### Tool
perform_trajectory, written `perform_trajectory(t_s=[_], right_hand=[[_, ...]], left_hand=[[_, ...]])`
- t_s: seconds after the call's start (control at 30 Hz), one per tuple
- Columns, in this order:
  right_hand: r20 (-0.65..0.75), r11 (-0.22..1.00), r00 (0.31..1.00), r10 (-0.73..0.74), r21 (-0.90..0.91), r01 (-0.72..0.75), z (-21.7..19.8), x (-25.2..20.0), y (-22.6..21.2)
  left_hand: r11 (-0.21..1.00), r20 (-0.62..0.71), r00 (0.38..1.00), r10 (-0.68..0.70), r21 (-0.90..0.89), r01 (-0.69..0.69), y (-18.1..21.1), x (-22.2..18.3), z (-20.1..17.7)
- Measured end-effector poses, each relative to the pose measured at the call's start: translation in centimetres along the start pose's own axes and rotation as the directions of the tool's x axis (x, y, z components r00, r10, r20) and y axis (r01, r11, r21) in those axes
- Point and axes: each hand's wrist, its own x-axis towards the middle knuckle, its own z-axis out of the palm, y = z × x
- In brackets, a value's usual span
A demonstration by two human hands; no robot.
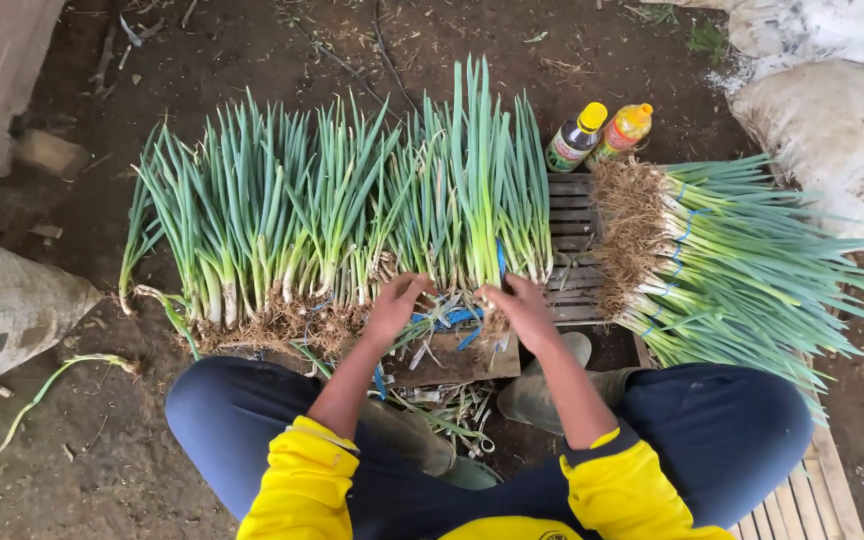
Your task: Gathering green onions into uniform bunches and securing them with plastic string.
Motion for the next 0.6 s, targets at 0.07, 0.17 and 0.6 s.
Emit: perform_trajectory(t_s=[0.07,0.17,0.6], right_hand=[[-0.014,0.996,0.997,-0.073,-0.05,0.072,2.0,-0.6,0.3],[0.019,0.985,0.987,-0.161,-0.063,0.161,5.0,-0.8,1.2],[0.013,0.907,0.907,-0.42,-0.025,0.421,7.1,0.0,-1.7]], left_hand=[[0.998,0.012,1.0,0.027,-0.05,-0.027,1.0,-0.3,-0.1],[0.994,0.012,0.998,0.057,-0.093,-0.055,3.8,-2.2,-0.5],[0.872,-0.256,0.964,0.071,-0.453,-0.184,-8.0,2.8,-4.6]])
